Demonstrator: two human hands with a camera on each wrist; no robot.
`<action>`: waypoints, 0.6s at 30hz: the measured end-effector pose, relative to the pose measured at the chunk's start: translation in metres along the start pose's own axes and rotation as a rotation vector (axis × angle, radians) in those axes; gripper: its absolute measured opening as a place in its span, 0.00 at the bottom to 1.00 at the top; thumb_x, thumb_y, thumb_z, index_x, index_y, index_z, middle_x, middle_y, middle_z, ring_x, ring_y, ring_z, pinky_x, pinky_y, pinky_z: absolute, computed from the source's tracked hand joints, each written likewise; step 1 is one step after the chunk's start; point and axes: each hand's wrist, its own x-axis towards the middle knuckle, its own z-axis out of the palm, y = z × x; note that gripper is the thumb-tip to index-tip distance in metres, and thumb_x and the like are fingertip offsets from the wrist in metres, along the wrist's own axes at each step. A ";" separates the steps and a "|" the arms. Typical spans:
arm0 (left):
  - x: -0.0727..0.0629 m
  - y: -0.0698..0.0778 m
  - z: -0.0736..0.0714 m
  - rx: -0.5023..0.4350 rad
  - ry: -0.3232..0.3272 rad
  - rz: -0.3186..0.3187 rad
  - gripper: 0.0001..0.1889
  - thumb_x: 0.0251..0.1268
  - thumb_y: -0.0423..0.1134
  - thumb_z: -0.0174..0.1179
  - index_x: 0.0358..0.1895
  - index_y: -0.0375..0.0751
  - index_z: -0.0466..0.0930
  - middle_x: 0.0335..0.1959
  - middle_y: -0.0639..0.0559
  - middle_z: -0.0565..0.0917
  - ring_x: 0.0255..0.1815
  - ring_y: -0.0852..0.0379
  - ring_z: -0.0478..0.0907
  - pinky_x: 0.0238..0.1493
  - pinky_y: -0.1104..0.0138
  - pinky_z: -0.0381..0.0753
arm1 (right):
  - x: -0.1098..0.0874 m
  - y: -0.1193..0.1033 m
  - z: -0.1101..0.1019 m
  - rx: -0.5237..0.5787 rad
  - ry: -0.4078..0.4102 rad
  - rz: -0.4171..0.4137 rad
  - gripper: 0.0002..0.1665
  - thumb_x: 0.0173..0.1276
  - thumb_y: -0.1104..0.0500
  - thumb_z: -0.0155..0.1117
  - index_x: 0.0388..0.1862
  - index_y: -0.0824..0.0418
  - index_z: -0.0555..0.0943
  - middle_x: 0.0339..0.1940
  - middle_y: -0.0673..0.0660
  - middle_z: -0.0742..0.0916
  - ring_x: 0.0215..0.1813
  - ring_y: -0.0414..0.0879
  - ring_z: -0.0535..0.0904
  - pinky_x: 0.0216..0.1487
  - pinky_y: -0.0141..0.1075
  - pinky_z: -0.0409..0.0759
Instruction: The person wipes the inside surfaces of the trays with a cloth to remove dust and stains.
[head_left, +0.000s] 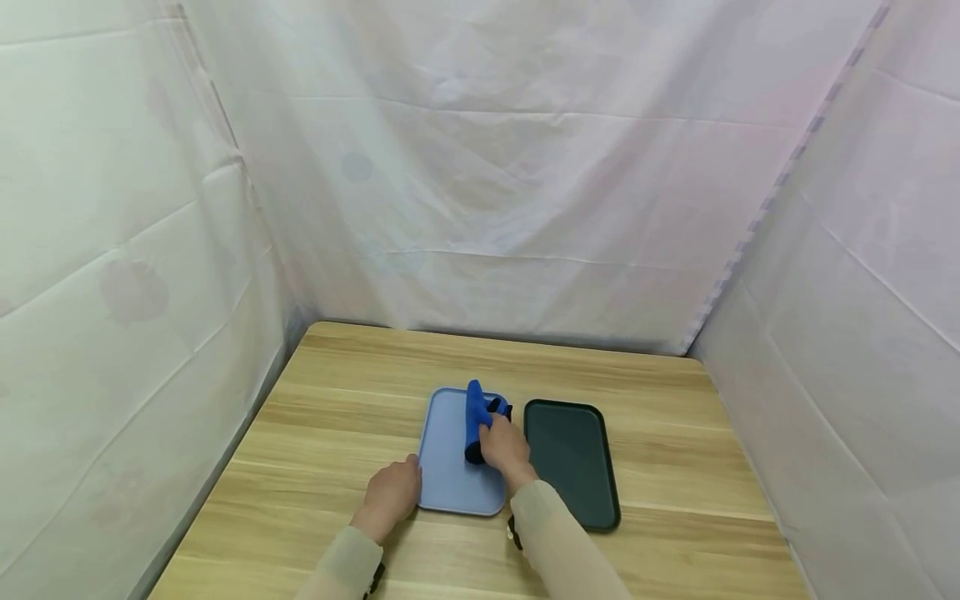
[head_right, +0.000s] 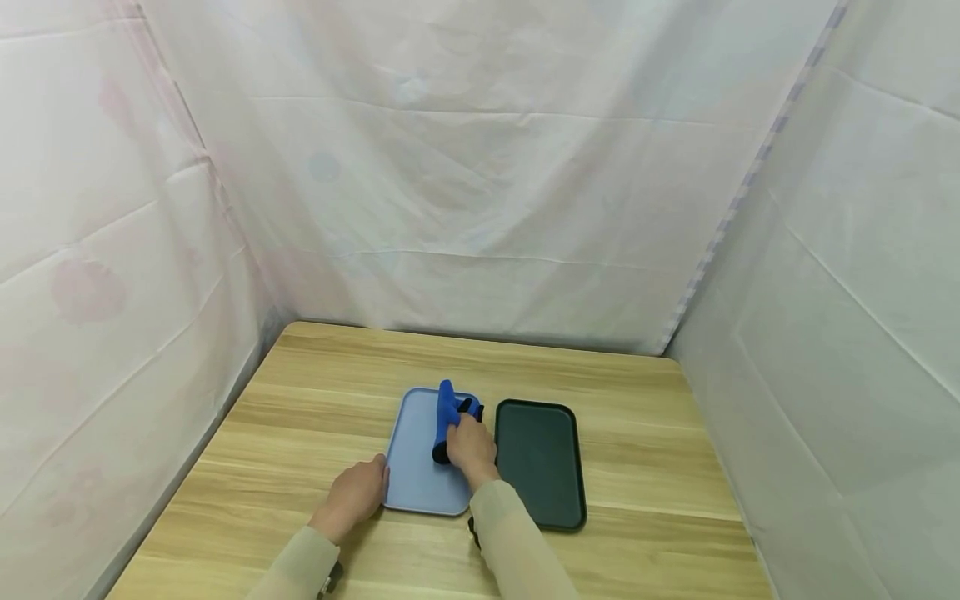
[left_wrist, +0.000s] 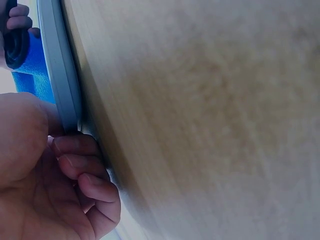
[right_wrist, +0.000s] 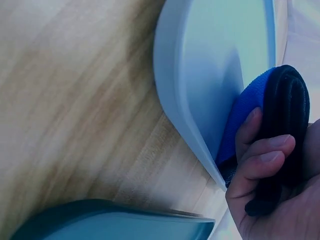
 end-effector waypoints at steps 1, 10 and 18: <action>0.000 0.000 0.000 0.000 0.002 0.000 0.10 0.78 0.38 0.52 0.41 0.33 0.77 0.24 0.38 0.83 0.24 0.40 0.83 0.22 0.51 0.80 | 0.001 -0.001 -0.001 0.001 -0.001 0.003 0.26 0.80 0.50 0.56 0.70 0.60 0.79 0.62 0.63 0.87 0.54 0.61 0.87 0.48 0.57 0.84; -0.002 0.001 0.001 -0.002 0.013 0.006 0.10 0.78 0.37 0.53 0.40 0.33 0.76 0.24 0.38 0.83 0.23 0.40 0.83 0.21 0.51 0.80 | 0.005 -0.006 -0.001 0.012 0.007 0.029 0.25 0.81 0.51 0.56 0.70 0.61 0.79 0.62 0.65 0.86 0.58 0.63 0.86 0.52 0.61 0.82; -0.002 0.002 -0.002 -0.001 0.023 0.008 0.09 0.78 0.37 0.53 0.39 0.34 0.76 0.24 0.38 0.83 0.23 0.40 0.83 0.21 0.52 0.79 | 0.009 -0.005 0.010 0.047 0.044 -0.022 0.26 0.80 0.54 0.55 0.69 0.67 0.78 0.61 0.68 0.86 0.60 0.65 0.84 0.60 0.59 0.80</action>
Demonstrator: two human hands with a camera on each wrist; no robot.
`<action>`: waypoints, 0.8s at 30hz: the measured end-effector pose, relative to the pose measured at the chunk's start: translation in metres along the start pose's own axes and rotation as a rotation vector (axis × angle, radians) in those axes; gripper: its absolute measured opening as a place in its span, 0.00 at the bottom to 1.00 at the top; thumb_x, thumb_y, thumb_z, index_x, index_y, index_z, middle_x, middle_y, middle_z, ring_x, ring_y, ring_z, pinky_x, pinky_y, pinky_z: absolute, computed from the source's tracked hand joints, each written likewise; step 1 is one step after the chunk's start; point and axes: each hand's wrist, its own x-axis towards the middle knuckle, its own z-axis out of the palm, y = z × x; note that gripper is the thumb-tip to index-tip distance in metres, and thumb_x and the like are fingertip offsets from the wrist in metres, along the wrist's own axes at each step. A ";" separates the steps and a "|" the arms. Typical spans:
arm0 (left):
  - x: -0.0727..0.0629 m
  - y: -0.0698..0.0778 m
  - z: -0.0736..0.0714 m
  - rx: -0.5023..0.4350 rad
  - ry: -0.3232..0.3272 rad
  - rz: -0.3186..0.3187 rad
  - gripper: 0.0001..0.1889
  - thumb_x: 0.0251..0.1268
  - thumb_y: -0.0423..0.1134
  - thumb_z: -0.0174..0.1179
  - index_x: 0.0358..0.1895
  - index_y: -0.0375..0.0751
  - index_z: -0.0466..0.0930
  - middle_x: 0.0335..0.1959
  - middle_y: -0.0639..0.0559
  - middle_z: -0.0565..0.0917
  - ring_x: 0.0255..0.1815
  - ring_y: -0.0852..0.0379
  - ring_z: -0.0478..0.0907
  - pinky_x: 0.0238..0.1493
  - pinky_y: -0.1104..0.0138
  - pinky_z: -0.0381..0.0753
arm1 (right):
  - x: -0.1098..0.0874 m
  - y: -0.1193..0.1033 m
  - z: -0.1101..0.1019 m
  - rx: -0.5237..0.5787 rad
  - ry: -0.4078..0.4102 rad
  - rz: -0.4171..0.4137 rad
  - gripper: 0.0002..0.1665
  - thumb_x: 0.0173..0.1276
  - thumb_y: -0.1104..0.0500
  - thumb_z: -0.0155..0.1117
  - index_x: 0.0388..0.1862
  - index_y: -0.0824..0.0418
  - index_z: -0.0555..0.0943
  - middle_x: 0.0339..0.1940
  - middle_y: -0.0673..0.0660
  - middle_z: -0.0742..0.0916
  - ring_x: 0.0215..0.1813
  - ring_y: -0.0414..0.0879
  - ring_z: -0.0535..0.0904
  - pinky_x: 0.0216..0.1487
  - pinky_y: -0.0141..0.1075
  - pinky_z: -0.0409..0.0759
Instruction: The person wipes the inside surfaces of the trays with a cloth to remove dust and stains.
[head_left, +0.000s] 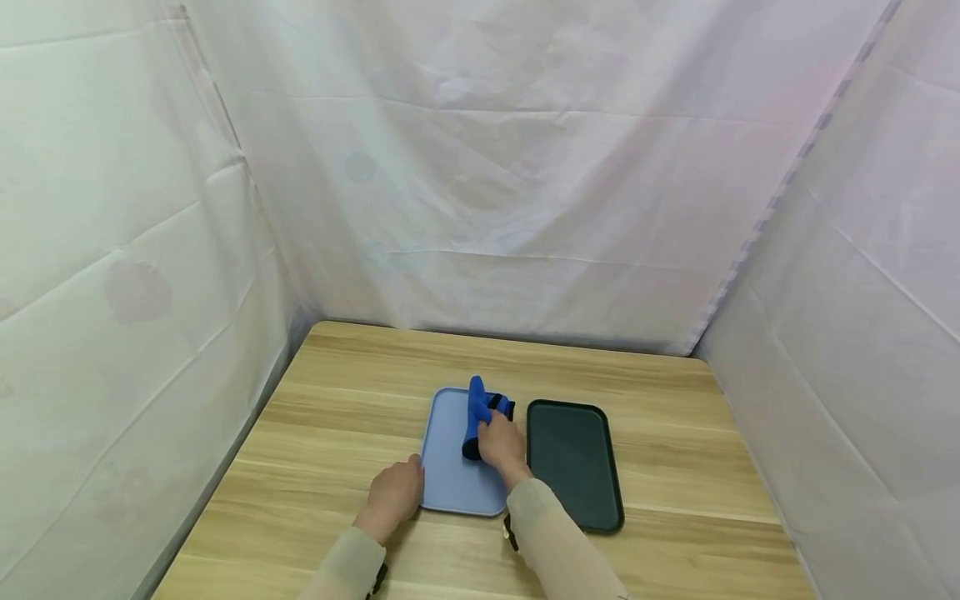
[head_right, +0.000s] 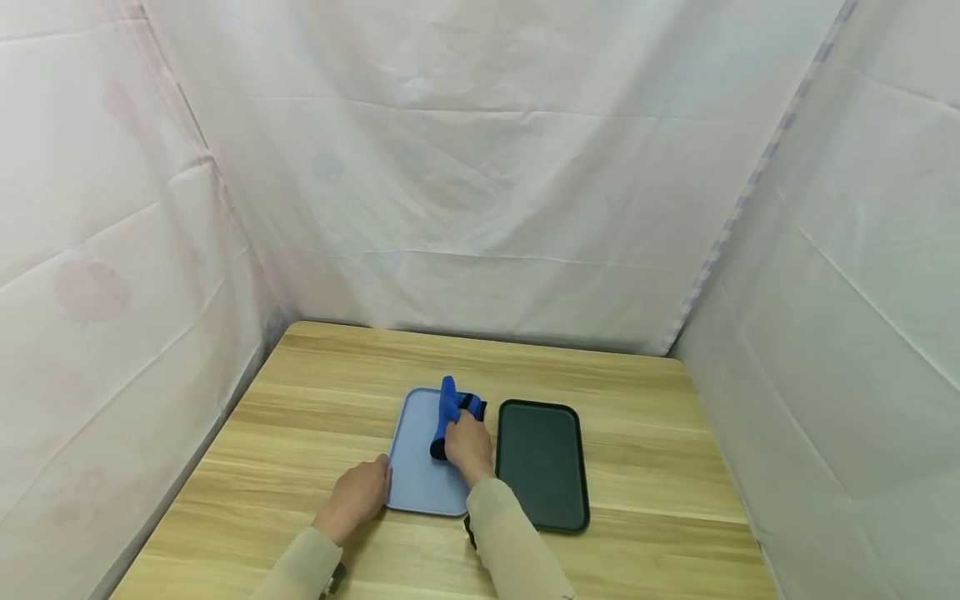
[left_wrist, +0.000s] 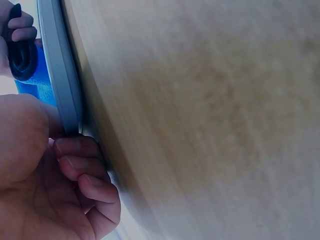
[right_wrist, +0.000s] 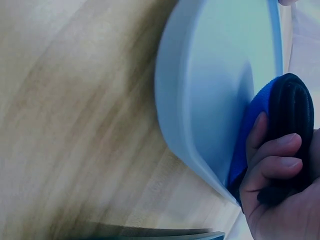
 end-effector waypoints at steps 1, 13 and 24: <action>0.000 0.000 0.000 0.002 0.002 0.000 0.09 0.78 0.37 0.53 0.39 0.34 0.75 0.24 0.38 0.82 0.23 0.41 0.82 0.21 0.52 0.79 | 0.000 0.000 0.001 0.005 0.001 -0.001 0.26 0.80 0.53 0.55 0.69 0.66 0.78 0.61 0.67 0.86 0.60 0.65 0.85 0.60 0.59 0.81; 0.001 0.000 0.003 0.008 -0.013 0.002 0.10 0.79 0.37 0.52 0.41 0.33 0.76 0.25 0.38 0.83 0.23 0.41 0.83 0.22 0.52 0.80 | -0.001 -0.002 0.007 0.039 -0.036 -0.047 0.24 0.81 0.53 0.56 0.70 0.62 0.79 0.63 0.64 0.87 0.60 0.63 0.85 0.59 0.57 0.81; 0.002 -0.001 0.004 -0.007 -0.029 -0.002 0.13 0.80 0.37 0.52 0.51 0.28 0.79 0.27 0.37 0.85 0.25 0.41 0.84 0.23 0.53 0.82 | 0.000 -0.016 0.012 0.049 -0.098 -0.089 0.25 0.82 0.54 0.54 0.70 0.65 0.78 0.62 0.65 0.86 0.59 0.61 0.86 0.60 0.56 0.82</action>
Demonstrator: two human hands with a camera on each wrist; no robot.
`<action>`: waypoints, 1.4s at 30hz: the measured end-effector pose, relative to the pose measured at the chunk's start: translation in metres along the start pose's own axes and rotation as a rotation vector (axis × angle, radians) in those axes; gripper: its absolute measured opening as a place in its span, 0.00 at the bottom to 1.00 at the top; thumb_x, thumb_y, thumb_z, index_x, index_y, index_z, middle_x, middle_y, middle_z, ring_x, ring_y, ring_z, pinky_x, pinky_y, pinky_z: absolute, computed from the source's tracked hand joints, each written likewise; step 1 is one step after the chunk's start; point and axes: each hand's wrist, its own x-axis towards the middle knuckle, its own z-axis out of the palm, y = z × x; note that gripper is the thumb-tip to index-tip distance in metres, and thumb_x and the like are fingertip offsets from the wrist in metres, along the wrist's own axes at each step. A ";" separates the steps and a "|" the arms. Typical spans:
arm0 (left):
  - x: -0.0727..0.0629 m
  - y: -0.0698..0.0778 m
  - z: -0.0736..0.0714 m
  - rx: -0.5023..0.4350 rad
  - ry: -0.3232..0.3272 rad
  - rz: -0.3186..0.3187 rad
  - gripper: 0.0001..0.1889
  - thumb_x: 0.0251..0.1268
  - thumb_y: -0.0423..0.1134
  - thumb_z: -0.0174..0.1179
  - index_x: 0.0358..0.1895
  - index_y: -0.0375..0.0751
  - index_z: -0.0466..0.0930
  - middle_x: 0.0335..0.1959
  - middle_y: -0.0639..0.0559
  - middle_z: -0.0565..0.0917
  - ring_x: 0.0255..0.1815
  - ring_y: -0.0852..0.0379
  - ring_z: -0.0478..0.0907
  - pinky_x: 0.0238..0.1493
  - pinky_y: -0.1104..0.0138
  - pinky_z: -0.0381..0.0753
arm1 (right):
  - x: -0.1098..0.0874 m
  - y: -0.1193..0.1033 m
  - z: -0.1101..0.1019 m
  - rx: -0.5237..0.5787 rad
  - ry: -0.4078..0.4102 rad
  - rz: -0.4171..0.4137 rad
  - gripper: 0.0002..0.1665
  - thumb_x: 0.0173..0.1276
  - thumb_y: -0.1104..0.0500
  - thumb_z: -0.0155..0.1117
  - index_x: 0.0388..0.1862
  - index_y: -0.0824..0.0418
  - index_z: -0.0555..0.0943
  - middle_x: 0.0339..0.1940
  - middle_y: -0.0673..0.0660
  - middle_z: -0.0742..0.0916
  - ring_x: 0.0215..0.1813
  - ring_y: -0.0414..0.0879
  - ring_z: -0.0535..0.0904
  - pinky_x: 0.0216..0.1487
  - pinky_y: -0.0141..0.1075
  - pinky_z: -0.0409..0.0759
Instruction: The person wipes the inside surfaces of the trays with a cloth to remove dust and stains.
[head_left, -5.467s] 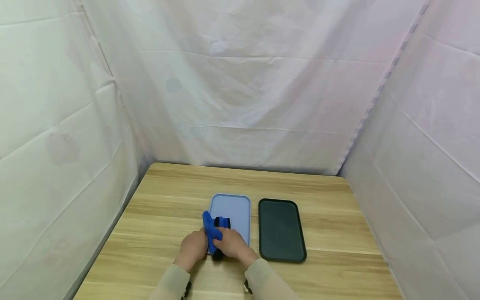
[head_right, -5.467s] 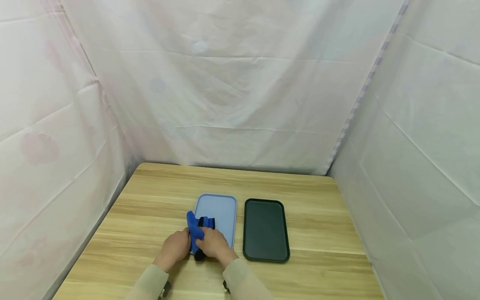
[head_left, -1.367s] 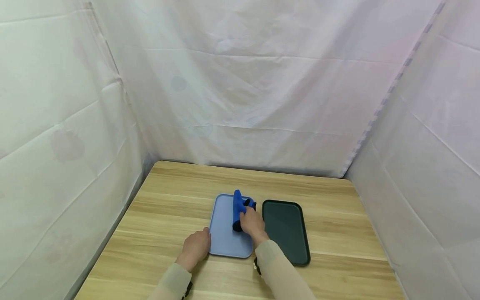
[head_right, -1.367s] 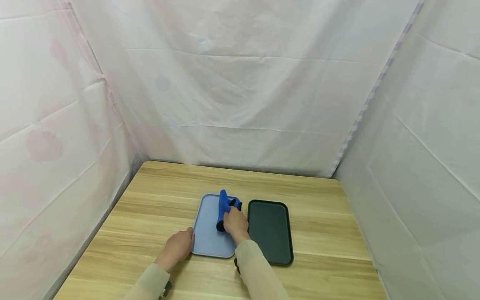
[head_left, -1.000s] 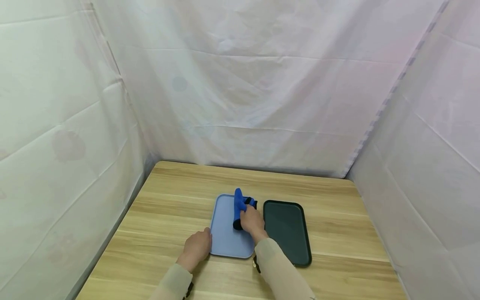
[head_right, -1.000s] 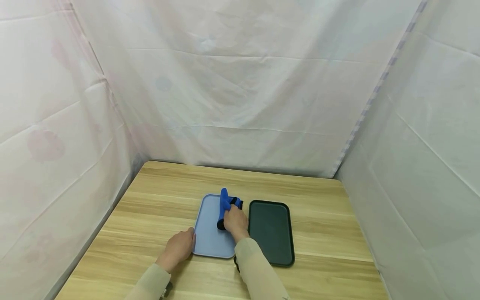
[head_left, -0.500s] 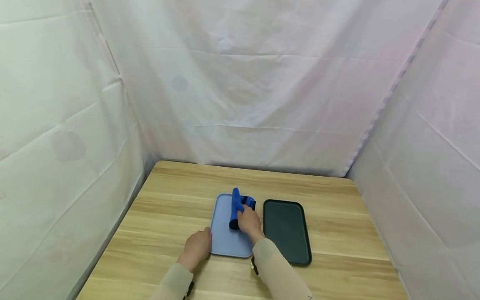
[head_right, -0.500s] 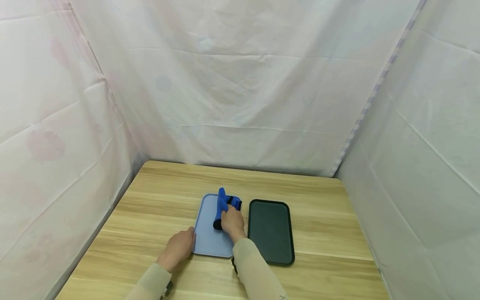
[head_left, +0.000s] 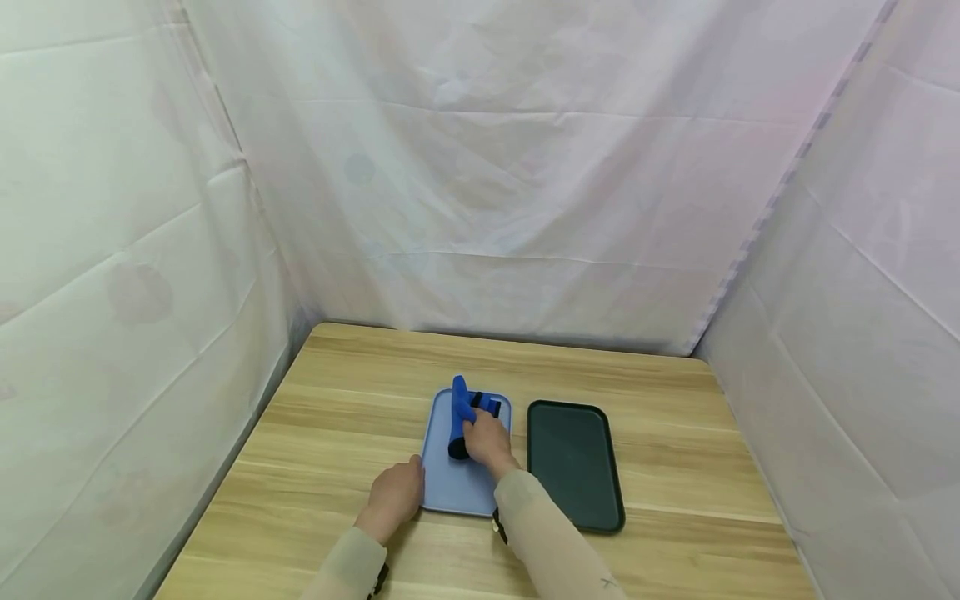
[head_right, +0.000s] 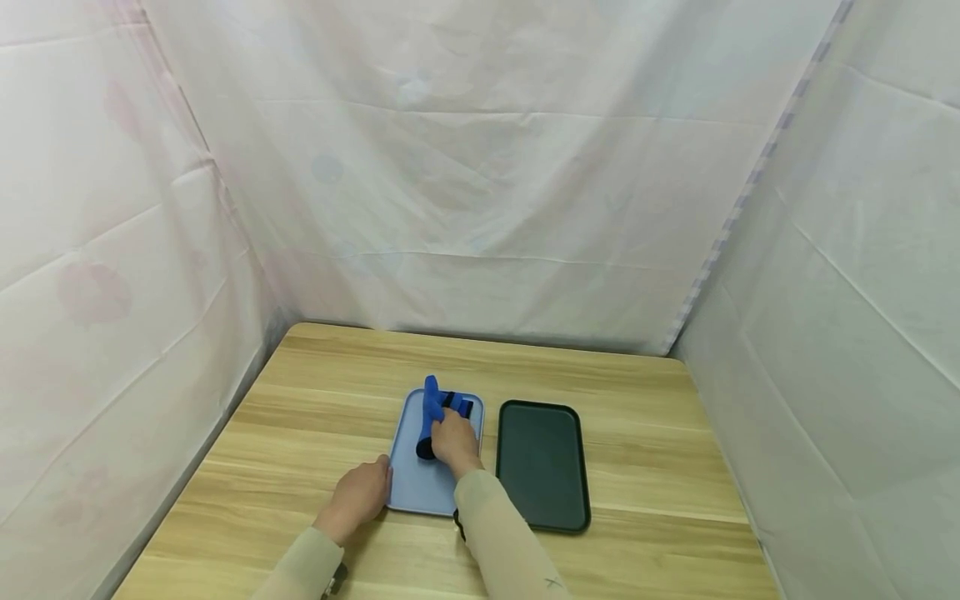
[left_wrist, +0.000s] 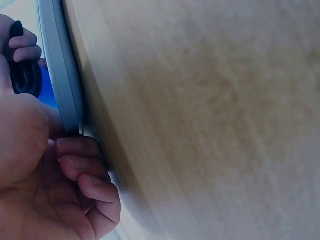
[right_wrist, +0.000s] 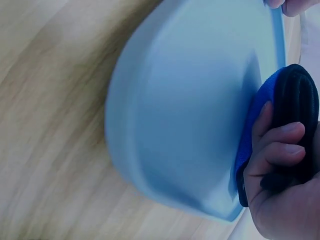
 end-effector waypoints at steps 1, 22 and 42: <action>0.000 0.000 0.000 0.000 -0.005 -0.003 0.13 0.80 0.37 0.52 0.52 0.28 0.79 0.27 0.37 0.85 0.25 0.41 0.84 0.23 0.53 0.82 | 0.000 -0.001 0.000 0.000 -0.009 -0.003 0.25 0.82 0.54 0.54 0.71 0.64 0.77 0.62 0.65 0.86 0.60 0.61 0.85 0.61 0.56 0.81; 0.002 0.000 0.000 -0.002 -0.030 -0.023 0.13 0.81 0.38 0.51 0.49 0.31 0.80 0.25 0.39 0.84 0.22 0.44 0.82 0.22 0.54 0.80 | -0.002 -0.019 0.014 -0.057 -0.171 -0.022 0.34 0.83 0.48 0.51 0.79 0.65 0.66 0.71 0.67 0.80 0.72 0.64 0.76 0.70 0.58 0.75; 0.002 0.001 -0.006 0.013 -0.085 -0.061 0.12 0.78 0.36 0.51 0.48 0.32 0.82 0.30 0.40 0.85 0.27 0.44 0.84 0.26 0.52 0.82 | -0.027 -0.032 0.022 -0.246 -0.172 -0.032 0.47 0.73 0.42 0.67 0.81 0.65 0.63 0.60 0.67 0.87 0.47 0.54 0.87 0.45 0.49 0.84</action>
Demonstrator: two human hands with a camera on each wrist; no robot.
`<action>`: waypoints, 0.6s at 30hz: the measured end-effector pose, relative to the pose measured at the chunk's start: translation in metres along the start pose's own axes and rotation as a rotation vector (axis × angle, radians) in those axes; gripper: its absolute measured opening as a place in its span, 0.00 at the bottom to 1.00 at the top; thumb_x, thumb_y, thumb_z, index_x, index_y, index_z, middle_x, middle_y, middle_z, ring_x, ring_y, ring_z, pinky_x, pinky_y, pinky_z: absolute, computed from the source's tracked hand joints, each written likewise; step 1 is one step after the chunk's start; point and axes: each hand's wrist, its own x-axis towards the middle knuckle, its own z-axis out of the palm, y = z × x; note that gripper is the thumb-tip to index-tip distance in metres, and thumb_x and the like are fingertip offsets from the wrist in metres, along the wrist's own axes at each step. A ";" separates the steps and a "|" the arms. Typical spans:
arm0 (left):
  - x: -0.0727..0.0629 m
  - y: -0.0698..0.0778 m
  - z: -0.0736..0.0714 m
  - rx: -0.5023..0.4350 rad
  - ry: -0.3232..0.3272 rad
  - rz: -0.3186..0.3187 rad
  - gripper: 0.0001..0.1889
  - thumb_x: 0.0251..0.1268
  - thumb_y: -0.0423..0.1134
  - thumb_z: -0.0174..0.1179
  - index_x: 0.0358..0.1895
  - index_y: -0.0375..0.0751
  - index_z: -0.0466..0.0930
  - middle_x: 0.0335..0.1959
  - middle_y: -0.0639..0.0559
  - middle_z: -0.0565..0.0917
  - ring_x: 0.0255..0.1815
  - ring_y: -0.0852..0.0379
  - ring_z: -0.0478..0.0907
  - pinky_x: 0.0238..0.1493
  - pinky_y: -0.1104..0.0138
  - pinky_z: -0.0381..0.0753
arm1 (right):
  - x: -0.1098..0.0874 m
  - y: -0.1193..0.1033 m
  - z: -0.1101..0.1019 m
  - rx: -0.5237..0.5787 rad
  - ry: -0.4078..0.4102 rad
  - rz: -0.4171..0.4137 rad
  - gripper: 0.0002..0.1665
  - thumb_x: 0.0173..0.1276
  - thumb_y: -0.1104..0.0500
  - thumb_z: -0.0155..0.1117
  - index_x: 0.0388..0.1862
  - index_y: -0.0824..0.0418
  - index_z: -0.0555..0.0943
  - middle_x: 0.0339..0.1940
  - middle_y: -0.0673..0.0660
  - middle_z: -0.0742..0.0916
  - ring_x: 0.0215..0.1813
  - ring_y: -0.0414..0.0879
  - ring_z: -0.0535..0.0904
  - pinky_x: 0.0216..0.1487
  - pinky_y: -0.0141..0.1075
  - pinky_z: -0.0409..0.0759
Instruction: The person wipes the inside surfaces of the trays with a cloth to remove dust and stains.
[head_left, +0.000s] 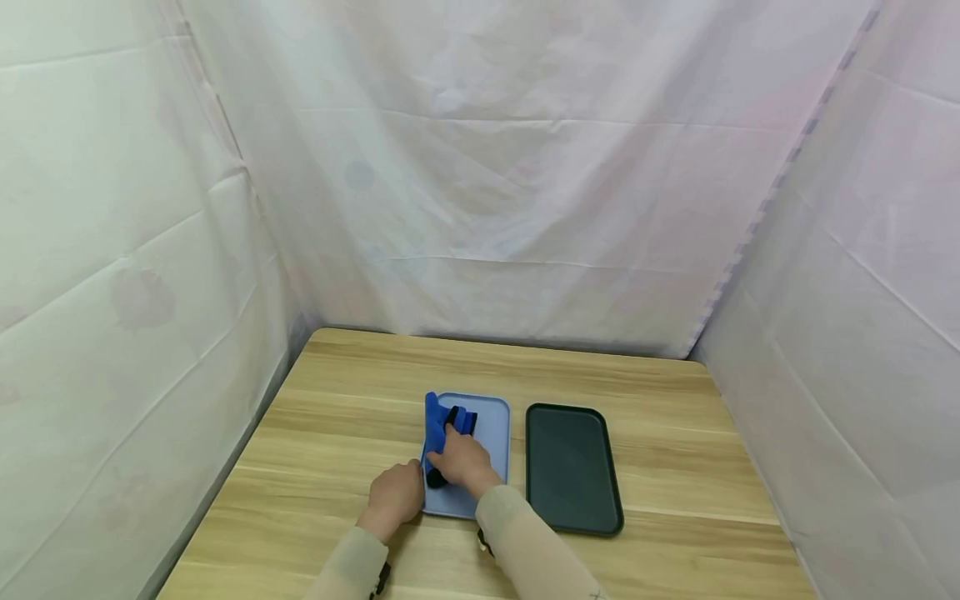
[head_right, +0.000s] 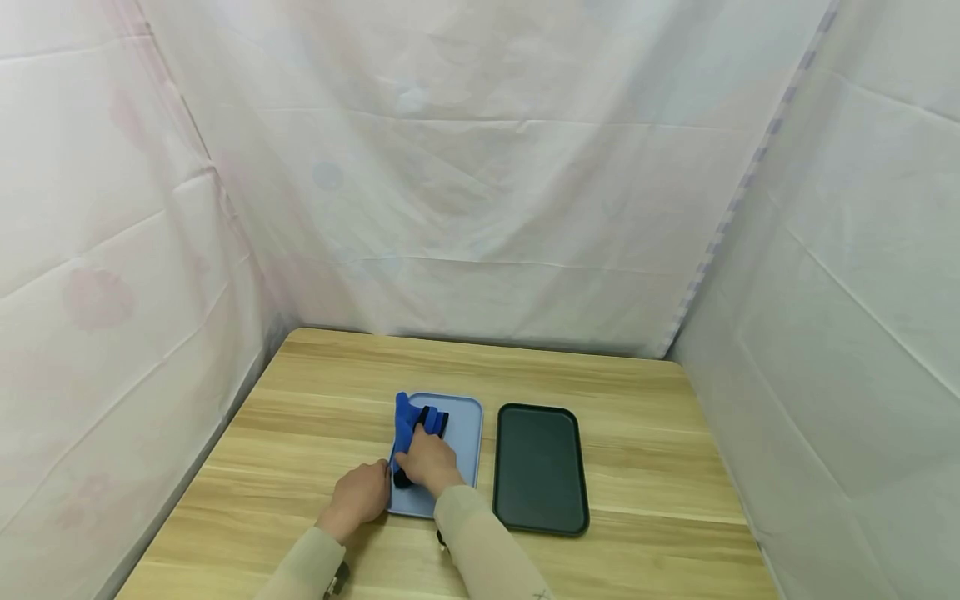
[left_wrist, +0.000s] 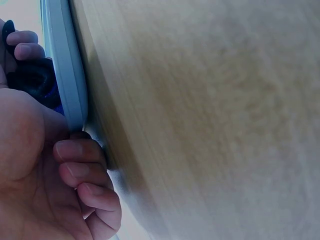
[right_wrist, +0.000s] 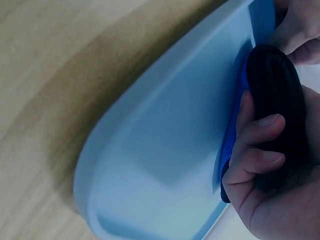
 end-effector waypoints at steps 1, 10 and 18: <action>0.000 0.000 0.000 -0.001 -0.002 0.000 0.12 0.78 0.36 0.51 0.49 0.32 0.82 0.30 0.40 0.85 0.27 0.44 0.84 0.26 0.52 0.82 | -0.001 0.000 0.001 -0.001 0.003 0.001 0.47 0.73 0.42 0.67 0.81 0.65 0.64 0.61 0.67 0.86 0.48 0.54 0.87 0.45 0.49 0.84; 0.000 -0.001 0.000 0.001 0.021 0.028 0.09 0.76 0.35 0.55 0.43 0.34 0.81 0.28 0.41 0.84 0.26 0.47 0.83 0.25 0.53 0.81 | -0.013 -0.001 0.004 0.013 0.006 -0.017 0.46 0.74 0.43 0.66 0.80 0.66 0.63 0.60 0.69 0.87 0.54 0.61 0.87 0.46 0.52 0.84; 0.000 -0.002 0.000 0.005 0.015 0.029 0.08 0.74 0.35 0.57 0.43 0.34 0.82 0.28 0.41 0.84 0.26 0.46 0.83 0.25 0.53 0.82 | -0.020 0.000 0.012 -0.025 0.017 -0.024 0.46 0.75 0.42 0.64 0.81 0.66 0.63 0.47 0.67 0.90 0.37 0.53 0.86 0.33 0.46 0.81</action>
